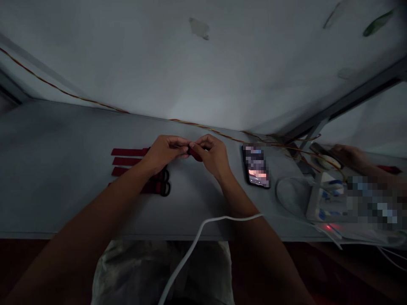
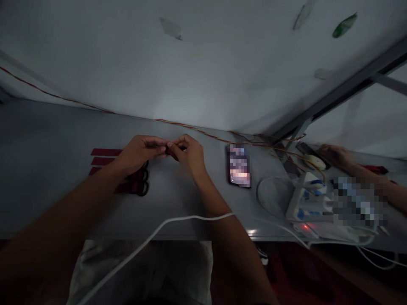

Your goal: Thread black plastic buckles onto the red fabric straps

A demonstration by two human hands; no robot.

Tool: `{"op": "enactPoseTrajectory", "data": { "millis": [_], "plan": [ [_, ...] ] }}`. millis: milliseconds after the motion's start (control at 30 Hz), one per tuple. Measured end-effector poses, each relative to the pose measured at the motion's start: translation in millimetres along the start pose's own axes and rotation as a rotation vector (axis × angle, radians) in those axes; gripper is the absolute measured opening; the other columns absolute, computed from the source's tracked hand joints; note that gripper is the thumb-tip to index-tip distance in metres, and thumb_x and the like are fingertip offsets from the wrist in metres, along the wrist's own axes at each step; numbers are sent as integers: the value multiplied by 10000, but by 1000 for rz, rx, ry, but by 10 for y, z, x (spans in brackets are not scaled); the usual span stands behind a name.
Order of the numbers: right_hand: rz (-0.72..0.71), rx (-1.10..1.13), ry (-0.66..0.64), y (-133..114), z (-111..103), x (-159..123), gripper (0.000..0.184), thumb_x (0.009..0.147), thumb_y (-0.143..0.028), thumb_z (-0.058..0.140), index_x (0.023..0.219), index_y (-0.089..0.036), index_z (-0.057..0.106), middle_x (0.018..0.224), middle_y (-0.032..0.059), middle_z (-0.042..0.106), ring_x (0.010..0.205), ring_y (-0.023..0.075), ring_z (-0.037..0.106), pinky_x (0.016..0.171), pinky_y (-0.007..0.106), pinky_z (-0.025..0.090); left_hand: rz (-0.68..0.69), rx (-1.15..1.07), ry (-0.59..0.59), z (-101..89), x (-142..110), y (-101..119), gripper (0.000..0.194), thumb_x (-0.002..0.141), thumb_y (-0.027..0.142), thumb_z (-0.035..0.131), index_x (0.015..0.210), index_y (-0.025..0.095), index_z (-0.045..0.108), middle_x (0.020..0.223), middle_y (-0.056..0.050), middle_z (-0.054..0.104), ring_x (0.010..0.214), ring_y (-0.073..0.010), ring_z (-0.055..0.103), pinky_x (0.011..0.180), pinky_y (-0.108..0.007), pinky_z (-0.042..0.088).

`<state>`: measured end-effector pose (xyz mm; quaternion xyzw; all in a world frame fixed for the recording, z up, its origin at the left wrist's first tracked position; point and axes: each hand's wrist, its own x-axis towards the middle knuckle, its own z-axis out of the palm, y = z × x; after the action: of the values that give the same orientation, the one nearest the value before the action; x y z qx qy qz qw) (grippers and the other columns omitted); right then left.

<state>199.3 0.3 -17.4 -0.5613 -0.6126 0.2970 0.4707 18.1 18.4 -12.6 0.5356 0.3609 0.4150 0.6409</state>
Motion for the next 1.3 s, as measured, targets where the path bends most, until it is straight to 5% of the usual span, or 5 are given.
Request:
{"op": "enactPoseTrajectory", "data": {
  "millis": [200,400,700,1033,1300],
  "plan": [
    [-221,-68,-95,9,0,-8,498,692,-496,906,1100,-266,735,1156,53,765,1033,245,687,916,390,536,-69,-121,67,-58,27,-2,446,573,347,985,897,154,747,830,-39,740,780,-158,711,837,-361,607],
    [-338,-192,-12,105,-32,36,349,776,-417,871,1091,-293,788,1089,56,785,1034,266,679,1002,450,519,-27,-21,208,-267,84,100,376,627,284,934,887,173,688,754,-3,679,694,-138,660,754,-340,566],
    [-257,-336,-92,277,-166,173,665,731,-295,896,1359,-265,682,1312,104,717,1186,295,646,1080,491,490,163,926,424,-679,166,104,191,853,184,700,1044,174,708,1092,-116,701,1014,-296,657,1033,-500,458],
    [-227,-494,-270,372,-91,181,325,856,-164,719,1178,-170,762,1247,126,756,1175,275,689,1085,428,481,407,1395,1,-18,126,-27,428,877,302,716,1298,241,663,1277,-176,693,1245,-429,544,1090,-666,238],
    [-83,-181,-135,420,-143,230,248,927,-227,624,1124,-196,772,1151,100,781,1065,240,732,1000,405,540,318,1144,55,69,329,144,348,798,186,693,1137,238,748,1087,-98,756,1030,-334,656,1021,-521,387]
  ]
}}
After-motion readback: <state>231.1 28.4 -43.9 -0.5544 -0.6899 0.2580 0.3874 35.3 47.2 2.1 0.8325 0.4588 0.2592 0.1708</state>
